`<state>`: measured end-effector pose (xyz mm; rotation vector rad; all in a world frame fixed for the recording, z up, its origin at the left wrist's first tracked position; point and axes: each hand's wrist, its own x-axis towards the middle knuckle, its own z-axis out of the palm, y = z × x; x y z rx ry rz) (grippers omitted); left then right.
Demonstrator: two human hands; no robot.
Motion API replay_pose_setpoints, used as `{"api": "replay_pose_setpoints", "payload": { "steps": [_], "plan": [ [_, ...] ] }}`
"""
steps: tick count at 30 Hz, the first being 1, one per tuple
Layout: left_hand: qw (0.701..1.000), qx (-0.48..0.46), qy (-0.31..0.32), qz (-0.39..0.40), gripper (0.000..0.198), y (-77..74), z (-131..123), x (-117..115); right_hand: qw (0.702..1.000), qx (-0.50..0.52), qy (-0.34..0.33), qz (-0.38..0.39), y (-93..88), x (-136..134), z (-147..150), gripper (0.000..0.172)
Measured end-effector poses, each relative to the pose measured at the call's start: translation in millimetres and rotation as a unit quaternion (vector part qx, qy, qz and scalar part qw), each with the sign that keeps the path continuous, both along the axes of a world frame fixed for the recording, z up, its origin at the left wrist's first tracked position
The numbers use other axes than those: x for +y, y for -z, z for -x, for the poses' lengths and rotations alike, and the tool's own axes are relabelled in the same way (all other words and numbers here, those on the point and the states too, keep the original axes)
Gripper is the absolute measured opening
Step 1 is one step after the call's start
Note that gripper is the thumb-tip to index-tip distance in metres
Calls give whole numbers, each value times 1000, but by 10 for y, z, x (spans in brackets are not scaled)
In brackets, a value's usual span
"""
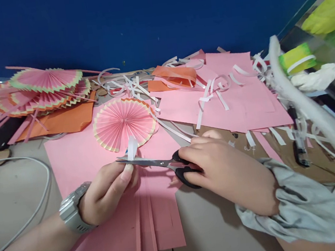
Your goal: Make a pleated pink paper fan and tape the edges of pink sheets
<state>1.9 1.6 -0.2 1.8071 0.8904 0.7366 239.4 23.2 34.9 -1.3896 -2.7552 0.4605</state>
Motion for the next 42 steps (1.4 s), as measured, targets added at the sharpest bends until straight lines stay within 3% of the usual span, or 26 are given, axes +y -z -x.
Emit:
{"api": "replay_pose_setpoints", "payload": {
  "steps": [18, 21, 27, 31, 38, 42],
  "plan": [
    [1000, -6, 1, 0, 33, -3, 4, -1, 992, -16, -14, -124, 12, -38, -8, 10],
    [1000, -2, -3, 17, 33, -8, 7, -2, 996, -12, -8, -88, 3, -36, -9, 18],
    [999, -41, -5, 29, 28, -7, -17, -25, 996, 30, 22, 77, -55, -12, 2, 23],
    [999, -43, -2, 30, 30, -13, -17, -28, 989, 34, 32, 138, -89, -12, 27, 27],
    [999, -23, 21, -13, 36, -19, 9, 4, 988, 92, 31, 119, -86, 10, 44, 36],
    [997, 41, -20, -57, 39, -28, -27, 8, 988, 122, 28, 93, -49, 13, 18, 33]
  ]
}}
